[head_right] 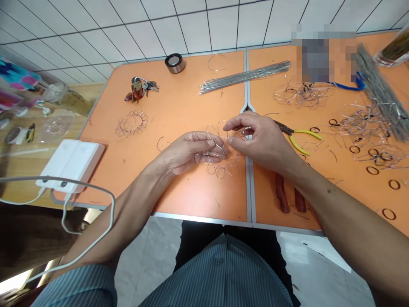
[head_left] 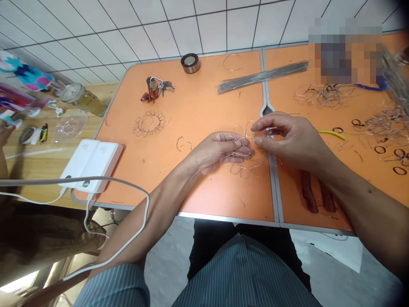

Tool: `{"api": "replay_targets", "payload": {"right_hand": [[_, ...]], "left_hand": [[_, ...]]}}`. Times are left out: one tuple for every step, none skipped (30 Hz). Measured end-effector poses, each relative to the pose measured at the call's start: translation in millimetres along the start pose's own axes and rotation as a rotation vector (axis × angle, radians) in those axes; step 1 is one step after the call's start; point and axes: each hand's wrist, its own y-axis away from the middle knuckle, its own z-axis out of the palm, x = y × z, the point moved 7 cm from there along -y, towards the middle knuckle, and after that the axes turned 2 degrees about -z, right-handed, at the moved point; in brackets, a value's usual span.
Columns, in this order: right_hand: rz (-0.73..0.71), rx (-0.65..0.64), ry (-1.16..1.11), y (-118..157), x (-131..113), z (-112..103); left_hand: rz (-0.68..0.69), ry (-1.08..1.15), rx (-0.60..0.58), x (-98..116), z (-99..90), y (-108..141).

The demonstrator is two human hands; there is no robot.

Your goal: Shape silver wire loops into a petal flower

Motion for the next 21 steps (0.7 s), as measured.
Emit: {"api": "replay_targets", "payload": {"right_hand": [[0.002,-0.005,0.013,0.1,0.6,0.6],[0.005,-0.007,0.022,0.2,1.0,1.0],[0.007,-0.007,0.026,0.4,1.2,1.3],[0.008,-0.004,0.026,0.5,1.0,1.5],[0.009,-0.001,0.021,0.7,0.6,1.6],[0.01,0.0,0.012,0.8,0.1,1.9],[0.013,-0.001,0.001,0.9,-0.5,2.1],[0.014,-0.001,-0.011,0.8,-1.2,2.3],[0.016,-0.004,-0.02,0.7,-2.0,2.4],[0.016,-0.005,-0.026,0.6,-2.7,2.4],[0.017,-0.007,-0.028,0.5,-3.4,2.3],[0.017,-0.007,-0.029,0.4,-3.8,2.2],[0.017,-0.007,-0.031,0.3,-4.1,1.9],[0.02,-0.009,-0.034,0.2,-4.1,1.9],[0.027,-0.012,-0.039,0.2,-3.7,2.0],[0.036,-0.015,-0.045,0.3,-3.2,2.0],[0.048,-0.018,-0.05,0.4,-2.7,2.1],[0.059,-0.019,-0.055,0.5,-2.4,2.0],[0.071,-0.021,-0.061,0.6,-2.2,1.8],[0.081,-0.022,-0.067,0.7,-2.4,1.6],[0.088,-0.023,-0.073,0.8,-3.0,1.2]], "left_hand": [[0.0,0.001,-0.001,0.1,0.3,0.1],[0.001,0.001,-0.003,0.3,0.7,0.2],[0.002,0.001,-0.005,0.5,1.2,0.3],[0.003,0.0,-0.007,0.7,1.6,0.5],[0.001,-0.001,-0.01,0.7,1.9,0.6],[-0.001,-0.003,-0.013,0.6,2.1,0.8],[-0.005,-0.005,-0.016,0.3,2.2,0.8],[-0.008,-0.007,-0.019,0.0,2.3,0.8],[-0.01,-0.008,-0.021,-0.3,2.2,0.8],[-0.01,-0.009,-0.021,-0.5,2.1,0.8],[-0.011,-0.01,-0.021,-0.6,2.1,0.8],[-0.011,-0.011,-0.021,-0.6,2.1,0.8],[-0.011,-0.01,-0.021,-0.5,2.3,0.9],[-0.011,-0.009,-0.02,-0.3,2.4,1.0],[-0.011,-0.008,-0.017,0.0,2.5,1.1],[-0.011,-0.008,-0.014,0.3,2.5,1.3],[-0.012,-0.009,-0.012,0.5,2.6,1.4],[-0.012,-0.009,-0.01,0.7,2.6,1.6],[-0.013,-0.009,-0.012,0.8,2.7,1.6],[-0.014,-0.01,-0.016,0.8,3.0,1.7],[-0.014,-0.01,-0.02,0.8,3.2,1.7]]}}
